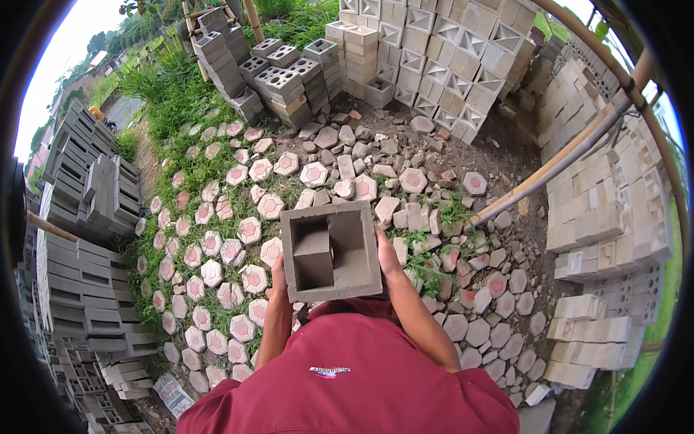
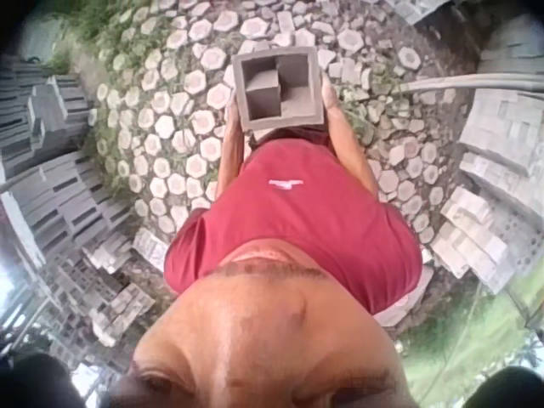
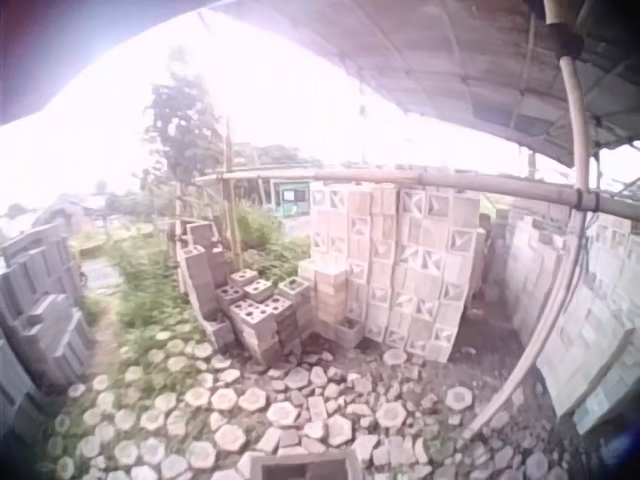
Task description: The person picks up decorative concrete ventilation bricks from a pile on the ground and stacks them neatly into a larger vertical wall structure.
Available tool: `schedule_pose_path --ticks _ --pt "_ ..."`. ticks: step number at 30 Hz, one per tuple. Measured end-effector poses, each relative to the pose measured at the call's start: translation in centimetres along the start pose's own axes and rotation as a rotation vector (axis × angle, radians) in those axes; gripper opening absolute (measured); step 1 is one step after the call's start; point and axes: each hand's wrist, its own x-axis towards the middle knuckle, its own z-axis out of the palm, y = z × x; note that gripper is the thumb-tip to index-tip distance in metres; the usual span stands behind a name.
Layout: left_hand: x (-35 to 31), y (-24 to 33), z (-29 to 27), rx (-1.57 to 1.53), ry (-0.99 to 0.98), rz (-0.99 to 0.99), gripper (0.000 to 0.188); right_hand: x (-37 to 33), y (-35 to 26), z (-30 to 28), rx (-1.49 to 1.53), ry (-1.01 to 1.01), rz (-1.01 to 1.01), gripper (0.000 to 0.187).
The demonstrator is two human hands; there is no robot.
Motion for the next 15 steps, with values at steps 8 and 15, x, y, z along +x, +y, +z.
schedule_pose_path --ticks 8,15 --pt "13.1 5.2 1.9 0.118 0.092 -0.001 0.042 14.5 -1.1 -0.4 0.029 0.032 -0.030 0.049" --pt "23.0 11.3 2.7 0.028 0.141 -0.090 0.039 24.8 -4.5 4.9 -0.112 -0.004 -0.050 0.053"
